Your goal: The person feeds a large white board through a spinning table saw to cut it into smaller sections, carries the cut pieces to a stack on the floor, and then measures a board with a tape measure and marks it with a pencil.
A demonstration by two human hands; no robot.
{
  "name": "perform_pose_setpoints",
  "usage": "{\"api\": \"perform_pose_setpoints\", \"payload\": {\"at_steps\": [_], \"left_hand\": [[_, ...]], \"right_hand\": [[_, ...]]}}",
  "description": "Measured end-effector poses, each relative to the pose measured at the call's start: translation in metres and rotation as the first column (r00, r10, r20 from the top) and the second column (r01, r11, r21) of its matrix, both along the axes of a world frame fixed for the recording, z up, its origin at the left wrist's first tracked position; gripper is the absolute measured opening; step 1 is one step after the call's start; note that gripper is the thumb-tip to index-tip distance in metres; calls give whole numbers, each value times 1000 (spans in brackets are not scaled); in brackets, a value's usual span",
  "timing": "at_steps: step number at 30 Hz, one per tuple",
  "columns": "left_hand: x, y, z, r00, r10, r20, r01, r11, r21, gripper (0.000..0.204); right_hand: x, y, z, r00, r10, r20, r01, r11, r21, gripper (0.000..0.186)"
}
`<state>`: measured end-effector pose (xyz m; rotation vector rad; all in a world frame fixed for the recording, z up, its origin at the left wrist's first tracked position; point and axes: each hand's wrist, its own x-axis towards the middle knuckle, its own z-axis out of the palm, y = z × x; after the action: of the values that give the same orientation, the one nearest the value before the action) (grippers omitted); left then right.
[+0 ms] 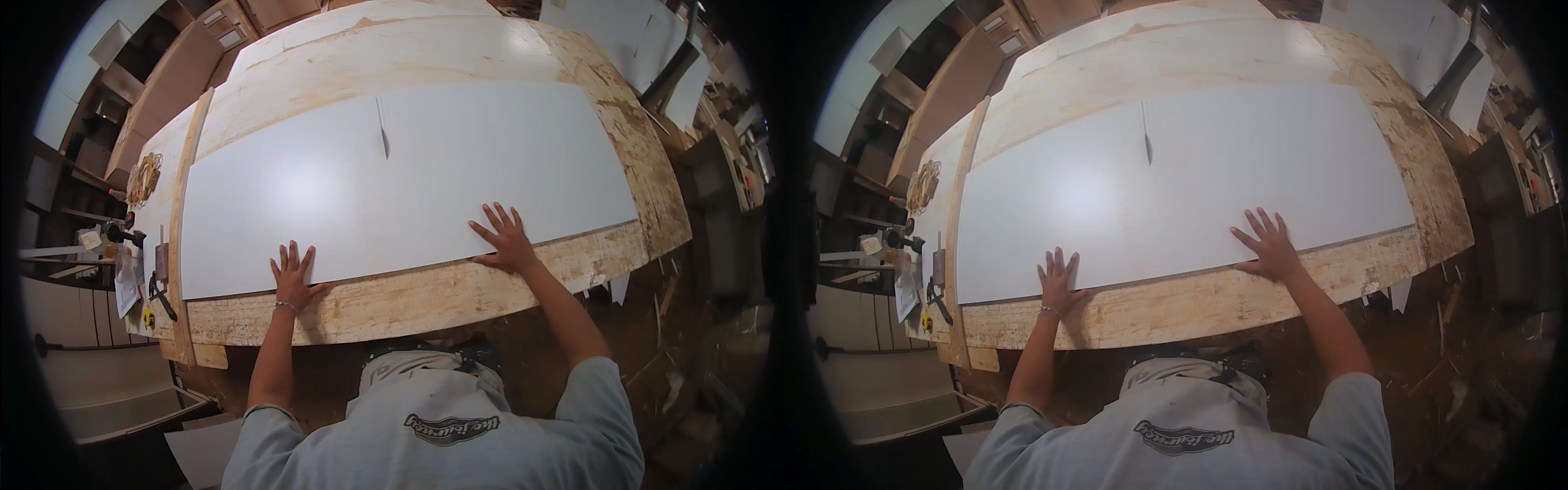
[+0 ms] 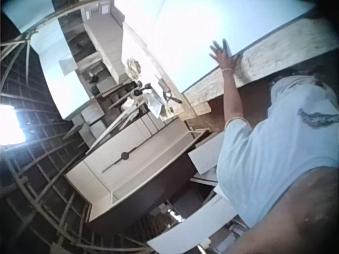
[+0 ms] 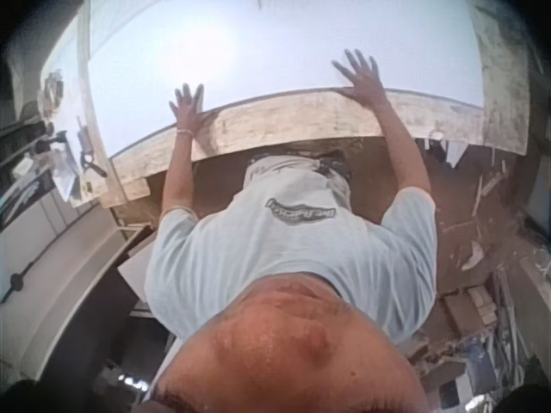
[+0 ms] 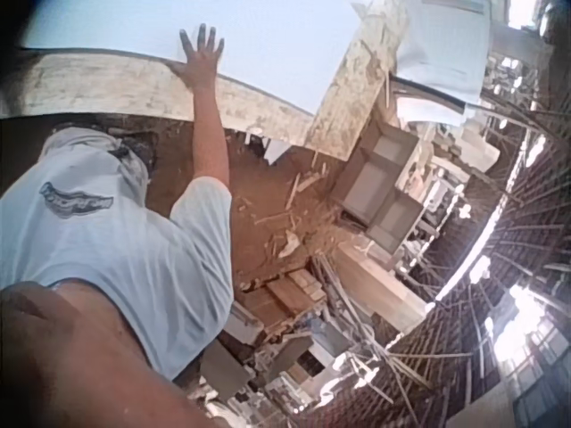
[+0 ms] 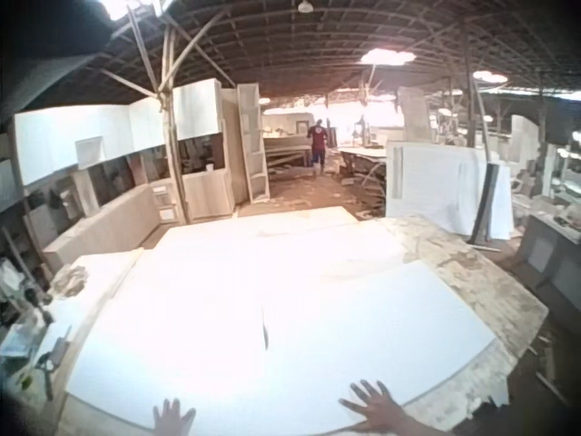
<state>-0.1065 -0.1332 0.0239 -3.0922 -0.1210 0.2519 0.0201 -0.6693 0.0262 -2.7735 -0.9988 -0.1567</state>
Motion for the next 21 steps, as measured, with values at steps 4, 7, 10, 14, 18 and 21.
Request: {"api": "perform_pose_setpoints", "payload": {"at_steps": [4,7,10,14,18,21], "left_hand": [[5,3,-12,998,-14,67,15,1000,-14,112],[6,3,-11,1000,28,9,-28,1000,-7,115],[17,2,-9,999,44,30,-44,999,-8,117],[30,10,-11,998,54,26,-55,998,30,116],[50,8,-14,997,41,59,-41,999,6,116],[60,9,-13,998,56,31,-56,998,23,117]], "right_hand": [[2,2,0,1000,-3,16,3,1000,21,84],[4,1,-4,999,-6,35,5,999,32,84],[11,1,-6,999,-13,40,11,998,59,84],[28,8,-7,998,-19,56,13,995,99,86],[44,7,-9,998,-37,53,33,997,75,87],[55,7,-9,998,-40,50,37,998,58,86]]}}
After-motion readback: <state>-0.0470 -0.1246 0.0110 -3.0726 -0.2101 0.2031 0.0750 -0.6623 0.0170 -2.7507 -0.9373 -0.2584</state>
